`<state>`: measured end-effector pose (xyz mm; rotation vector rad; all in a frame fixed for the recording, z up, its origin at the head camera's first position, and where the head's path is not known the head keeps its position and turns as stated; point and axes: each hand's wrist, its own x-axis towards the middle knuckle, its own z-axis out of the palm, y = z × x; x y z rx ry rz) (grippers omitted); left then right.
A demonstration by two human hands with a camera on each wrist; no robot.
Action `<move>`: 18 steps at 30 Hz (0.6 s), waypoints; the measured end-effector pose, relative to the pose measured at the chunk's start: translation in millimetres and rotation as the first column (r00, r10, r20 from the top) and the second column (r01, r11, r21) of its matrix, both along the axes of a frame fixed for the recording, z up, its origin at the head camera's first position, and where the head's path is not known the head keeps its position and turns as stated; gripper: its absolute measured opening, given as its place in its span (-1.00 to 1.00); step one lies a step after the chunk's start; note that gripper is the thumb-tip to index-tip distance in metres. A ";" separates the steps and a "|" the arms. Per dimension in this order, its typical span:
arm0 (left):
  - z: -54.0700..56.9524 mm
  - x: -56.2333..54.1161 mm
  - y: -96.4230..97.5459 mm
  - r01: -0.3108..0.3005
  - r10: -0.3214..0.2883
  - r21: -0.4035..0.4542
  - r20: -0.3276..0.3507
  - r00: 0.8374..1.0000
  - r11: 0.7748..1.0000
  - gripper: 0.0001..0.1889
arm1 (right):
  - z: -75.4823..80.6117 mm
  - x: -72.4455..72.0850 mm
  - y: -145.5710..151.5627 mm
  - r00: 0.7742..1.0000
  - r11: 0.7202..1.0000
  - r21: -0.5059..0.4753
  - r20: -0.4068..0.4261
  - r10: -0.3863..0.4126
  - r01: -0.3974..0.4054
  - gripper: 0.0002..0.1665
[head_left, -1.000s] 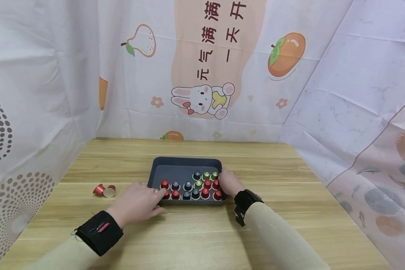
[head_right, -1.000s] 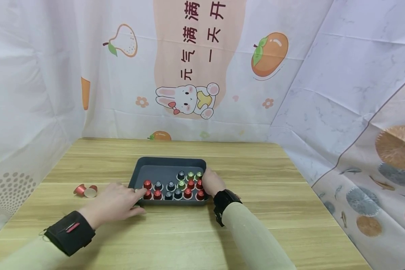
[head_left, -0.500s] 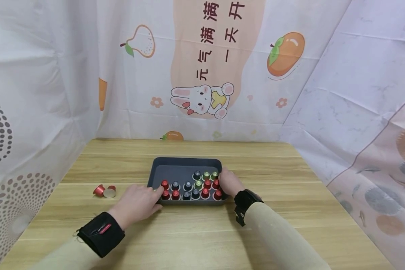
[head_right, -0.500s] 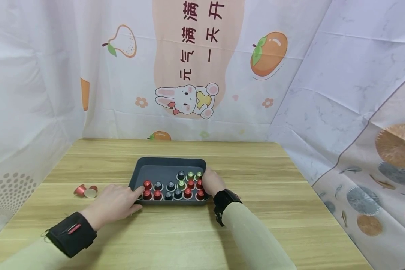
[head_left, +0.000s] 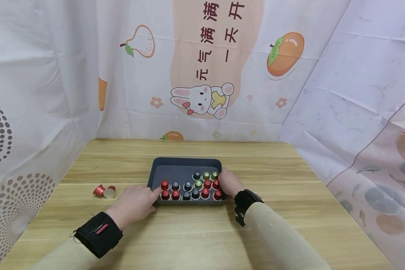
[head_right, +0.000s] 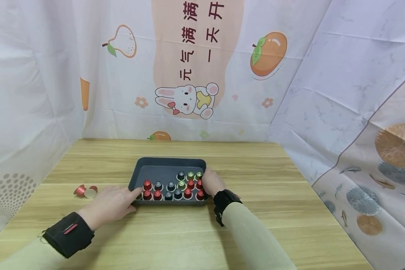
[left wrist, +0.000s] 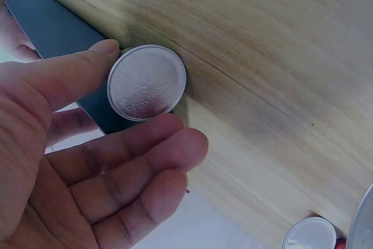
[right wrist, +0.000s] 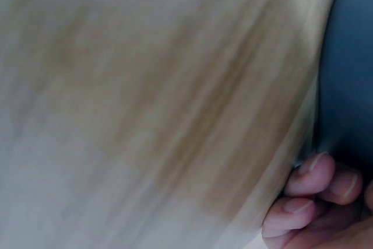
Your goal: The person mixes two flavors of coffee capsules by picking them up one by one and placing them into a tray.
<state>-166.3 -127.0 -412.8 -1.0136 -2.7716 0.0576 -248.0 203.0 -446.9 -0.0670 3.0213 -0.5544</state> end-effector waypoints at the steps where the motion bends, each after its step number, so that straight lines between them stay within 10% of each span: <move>1: 0.1 0.1 -0.6 -0.002 0.002 -0.006 -0.003 1.000 1.000 -0.55 | 0.0 0.1 0.0 1.000 1.000 0.000 -0.002 0.002 -0.002 -0.61; 18: 4.6 3.5 -4.9 -0.006 0.018 -0.097 0.128 0.992 0.995 -0.50 | -1.5 -0.5 0.4 1.000 1.000 0.000 -0.006 -0.004 0.004 -0.63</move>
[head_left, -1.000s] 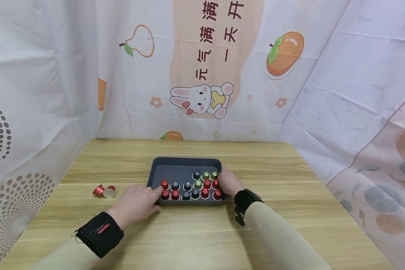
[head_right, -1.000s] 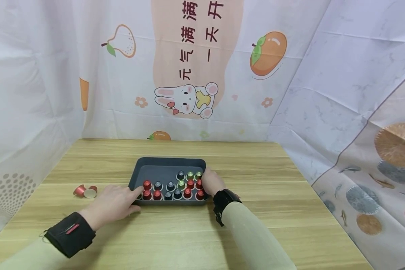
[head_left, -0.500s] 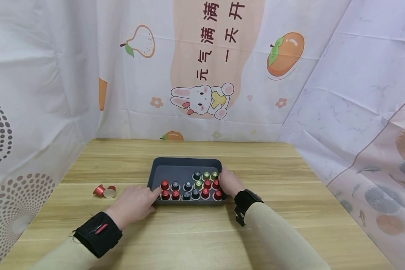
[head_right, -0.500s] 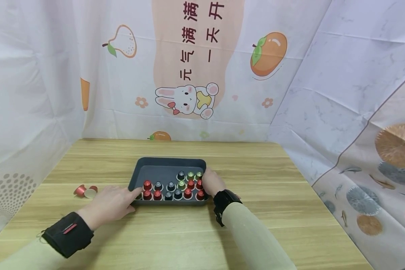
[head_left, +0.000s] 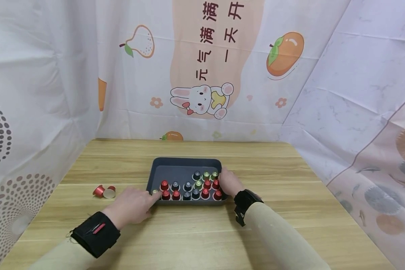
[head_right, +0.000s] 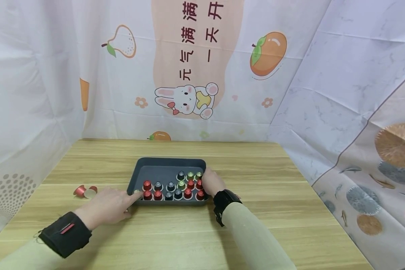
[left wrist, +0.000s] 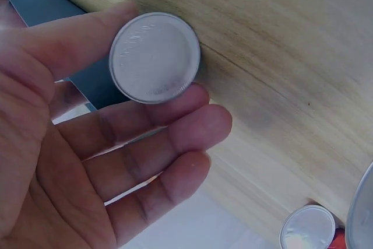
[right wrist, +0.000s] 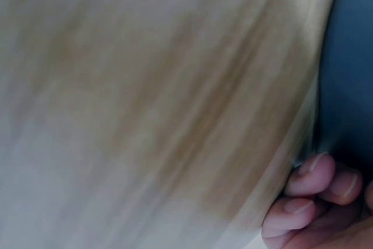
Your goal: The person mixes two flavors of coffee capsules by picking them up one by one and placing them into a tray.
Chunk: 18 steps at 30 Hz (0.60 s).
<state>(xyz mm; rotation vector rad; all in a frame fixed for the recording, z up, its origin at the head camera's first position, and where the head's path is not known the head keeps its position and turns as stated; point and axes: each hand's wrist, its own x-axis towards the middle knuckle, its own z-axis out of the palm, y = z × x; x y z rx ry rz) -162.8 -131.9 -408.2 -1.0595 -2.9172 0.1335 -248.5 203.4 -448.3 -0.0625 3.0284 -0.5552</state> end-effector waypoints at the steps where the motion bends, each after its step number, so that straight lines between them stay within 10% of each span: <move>1: 0.0 0.0 -0.1 0.002 -0.002 -0.002 0.008 1.000 1.000 -0.52 | -0.2 -0.2 -0.1 1.000 1.000 -0.005 0.004 -0.003 0.003 -0.63; 18: 21.1 -4.7 -11.2 -0.033 0.008 0.094 0.256 0.967 0.995 -0.34 | -3.5 -2.3 0.2 1.000 1.000 0.009 -0.019 0.021 -0.020 -0.64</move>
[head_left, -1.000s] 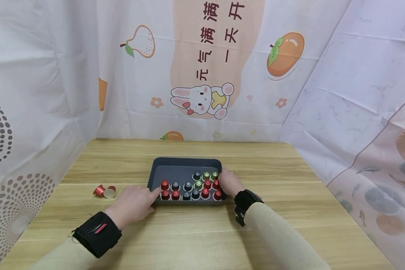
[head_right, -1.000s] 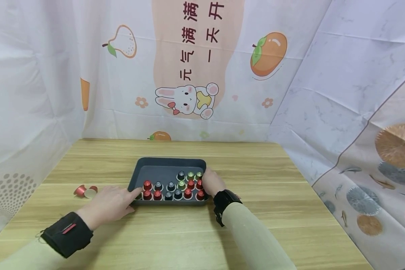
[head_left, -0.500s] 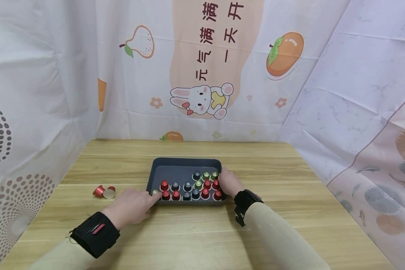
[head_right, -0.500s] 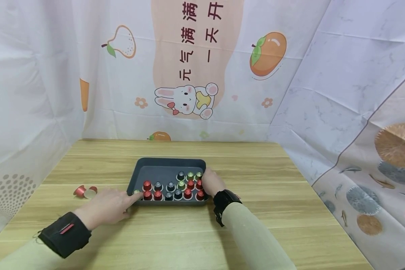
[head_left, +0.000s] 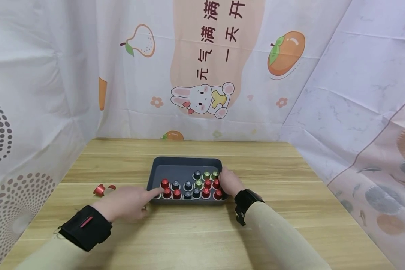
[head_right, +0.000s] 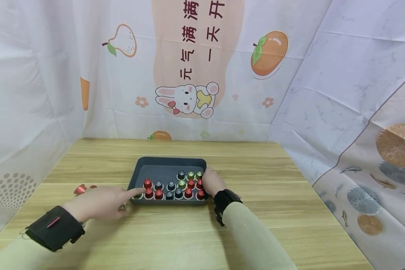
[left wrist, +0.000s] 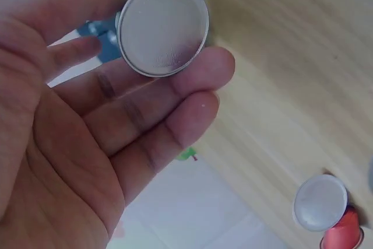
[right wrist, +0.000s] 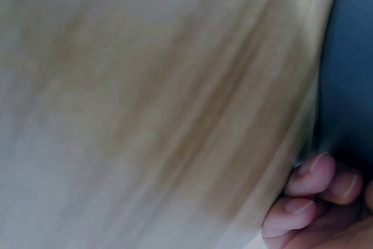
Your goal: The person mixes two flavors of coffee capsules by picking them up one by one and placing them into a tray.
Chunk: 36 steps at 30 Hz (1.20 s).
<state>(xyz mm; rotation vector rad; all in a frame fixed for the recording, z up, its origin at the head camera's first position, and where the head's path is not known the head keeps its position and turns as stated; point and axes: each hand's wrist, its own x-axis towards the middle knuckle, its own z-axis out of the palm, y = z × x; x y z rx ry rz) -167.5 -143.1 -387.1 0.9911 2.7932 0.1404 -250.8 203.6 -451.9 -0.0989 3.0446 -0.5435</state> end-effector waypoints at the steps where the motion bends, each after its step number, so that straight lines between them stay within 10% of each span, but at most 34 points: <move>1: 2.3 -0.9 -0.3 0.007 -0.007 0.002 -0.009 1.000 1.000 -0.37 | 0.0 -0.1 0.2 1.000 1.000 0.002 -0.003 0.001 -0.001 -0.64; 10: 14.3 -11.1 0.5 0.116 -0.099 0.070 -0.214 0.972 0.991 -0.91 | 1.9 1.6 0.6 1.000 1.000 0.002 -0.021 0.012 -0.012 -0.66; 19: 10.9 -24.4 1.6 0.155 -0.083 0.139 -0.424 0.902 0.978 -0.87 | 1.9 0.8 0.1 1.000 1.000 0.021 -0.021 0.014 -0.014 -0.65; 36: 3.3 -42.4 4.9 0.056 0.039 0.275 -0.329 0.943 0.960 -0.74 | 1.4 2.0 1.2 0.999 0.999 0.027 -0.036 0.027 -0.026 -0.70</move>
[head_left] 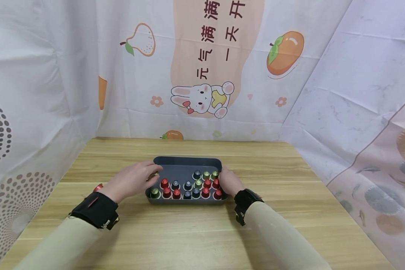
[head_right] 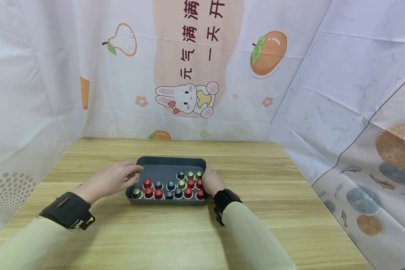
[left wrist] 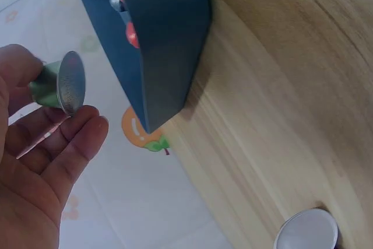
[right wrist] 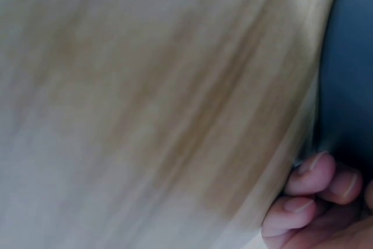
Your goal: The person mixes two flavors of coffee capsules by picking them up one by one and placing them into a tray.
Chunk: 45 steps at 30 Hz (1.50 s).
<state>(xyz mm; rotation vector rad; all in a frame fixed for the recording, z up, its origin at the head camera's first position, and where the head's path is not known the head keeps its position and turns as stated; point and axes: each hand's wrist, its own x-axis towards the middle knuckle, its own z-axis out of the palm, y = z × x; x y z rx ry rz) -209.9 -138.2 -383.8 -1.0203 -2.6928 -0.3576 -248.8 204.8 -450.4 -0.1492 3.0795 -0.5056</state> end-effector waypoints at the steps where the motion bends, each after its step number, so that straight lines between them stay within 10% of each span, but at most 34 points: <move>1: -1.2 -0.9 -0.1 -0.002 0.002 -0.002 0.000 1.000 1.000 -0.73 | 0.1 -0.1 -0.3 1.000 1.000 -0.003 0.006 -0.005 0.005 -0.69; 32: -28.8 -21.4 0.4 -0.058 0.056 0.024 0.079 0.995 0.998 -0.79 | 6.3 -2.5 1.5 0.996 0.998 -0.063 0.086 0.015 -0.009 -0.73; 45: -38.5 -26.8 0.4 0.002 -0.003 -0.042 -0.026 1.000 0.999 -0.82 | 5.7 -3.3 1.2 0.997 0.999 -0.039 0.068 0.035 -0.033 -0.79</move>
